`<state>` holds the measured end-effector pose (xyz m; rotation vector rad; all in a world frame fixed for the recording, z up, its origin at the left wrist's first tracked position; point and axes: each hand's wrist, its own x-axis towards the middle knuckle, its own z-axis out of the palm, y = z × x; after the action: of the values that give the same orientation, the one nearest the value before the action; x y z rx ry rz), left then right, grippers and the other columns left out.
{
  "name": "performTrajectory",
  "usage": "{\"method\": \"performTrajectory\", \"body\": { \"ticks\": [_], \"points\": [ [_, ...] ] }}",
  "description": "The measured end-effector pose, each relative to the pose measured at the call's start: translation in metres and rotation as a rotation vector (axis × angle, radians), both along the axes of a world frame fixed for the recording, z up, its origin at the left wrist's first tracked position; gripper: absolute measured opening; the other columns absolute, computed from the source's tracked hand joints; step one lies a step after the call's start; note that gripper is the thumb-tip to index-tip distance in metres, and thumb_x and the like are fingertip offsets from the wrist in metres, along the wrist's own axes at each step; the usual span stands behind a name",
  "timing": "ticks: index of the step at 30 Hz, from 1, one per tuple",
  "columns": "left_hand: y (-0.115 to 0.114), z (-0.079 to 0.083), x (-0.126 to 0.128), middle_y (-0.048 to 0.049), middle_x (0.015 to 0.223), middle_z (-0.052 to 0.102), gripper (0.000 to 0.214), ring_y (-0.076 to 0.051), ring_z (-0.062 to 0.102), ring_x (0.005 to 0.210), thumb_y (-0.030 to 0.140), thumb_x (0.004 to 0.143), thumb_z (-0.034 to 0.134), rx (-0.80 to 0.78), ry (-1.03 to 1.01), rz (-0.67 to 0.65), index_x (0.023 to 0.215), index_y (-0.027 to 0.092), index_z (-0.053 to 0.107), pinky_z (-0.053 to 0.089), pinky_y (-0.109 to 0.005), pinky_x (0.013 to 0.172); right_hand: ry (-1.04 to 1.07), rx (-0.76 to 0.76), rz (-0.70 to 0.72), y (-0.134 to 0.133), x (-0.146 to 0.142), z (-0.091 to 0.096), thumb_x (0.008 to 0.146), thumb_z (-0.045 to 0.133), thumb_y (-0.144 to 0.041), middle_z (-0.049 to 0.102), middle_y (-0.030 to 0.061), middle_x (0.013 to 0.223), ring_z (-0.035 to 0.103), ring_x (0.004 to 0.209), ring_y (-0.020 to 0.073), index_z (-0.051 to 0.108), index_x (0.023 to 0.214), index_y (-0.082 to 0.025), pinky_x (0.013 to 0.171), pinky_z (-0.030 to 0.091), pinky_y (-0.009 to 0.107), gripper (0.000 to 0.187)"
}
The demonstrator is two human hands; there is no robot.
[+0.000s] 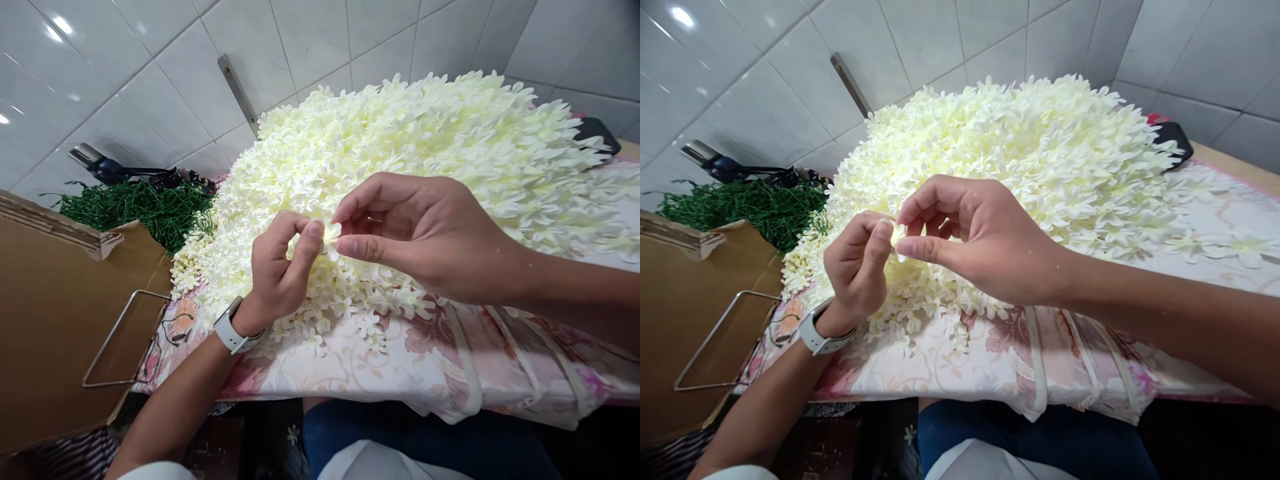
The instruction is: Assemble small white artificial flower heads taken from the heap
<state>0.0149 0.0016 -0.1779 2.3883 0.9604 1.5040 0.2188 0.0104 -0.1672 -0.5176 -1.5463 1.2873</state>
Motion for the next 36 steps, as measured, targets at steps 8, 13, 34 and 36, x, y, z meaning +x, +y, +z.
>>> {"method": "performTrajectory", "body": {
  "ticks": [8,13,34,36],
  "points": [
    [0.004,0.003,0.000,0.0020,0.073,0.061,0.019,-0.010,0.056,0.069,0.020,0.103,0.058,0.175,0.097,0.057,0.084,0.021,0.057,0.045,-0.024,0.066,-0.010,-0.096,0.011,0.001,0.000,0.007,0.067,0.095,-0.022,0.071,-0.0021,0.081,0.067,0.075,0.0138,0.072,0.080,-0.022,0.073,0.062,0.028,0.027],
    [0.004,0.003,0.002,-0.0020,0.084,0.072,0.010,-0.012,0.066,0.077,0.017,0.102,0.059,0.272,0.127,0.111,0.093,0.020,0.062,0.050,-0.024,0.072,-0.017,-0.137,0.024,0.002,-0.001,0.003,0.066,0.096,-0.022,0.072,-0.0029,0.079,0.065,0.073,0.0121,0.073,0.082,-0.021,0.072,0.060,0.027,0.027],
    [0.026,0.010,-0.009,0.0034,0.068,0.056,0.031,-0.007,0.057,0.061,0.038,0.104,0.061,0.172,-0.233,0.267,0.079,0.020,0.058,0.047,-0.021,0.061,-0.038,-0.096,-0.015,0.000,0.000,0.002,0.070,0.095,-0.033,0.071,0.0001,0.072,0.067,0.068,0.0164,0.071,0.071,-0.023,0.065,0.060,0.032,0.026],
    [0.026,0.010,-0.010,0.0042,0.067,0.056,0.036,-0.008,0.057,0.060,0.047,0.102,0.062,0.013,-0.315,0.217,0.079,0.021,0.056,0.049,-0.021,0.062,-0.047,-0.104,-0.029,-0.001,-0.001,0.003,0.070,0.095,-0.034,0.071,0.0001,0.072,0.066,0.067,0.0161,0.071,0.072,-0.023,0.063,0.058,0.032,0.026]
  ]
}}
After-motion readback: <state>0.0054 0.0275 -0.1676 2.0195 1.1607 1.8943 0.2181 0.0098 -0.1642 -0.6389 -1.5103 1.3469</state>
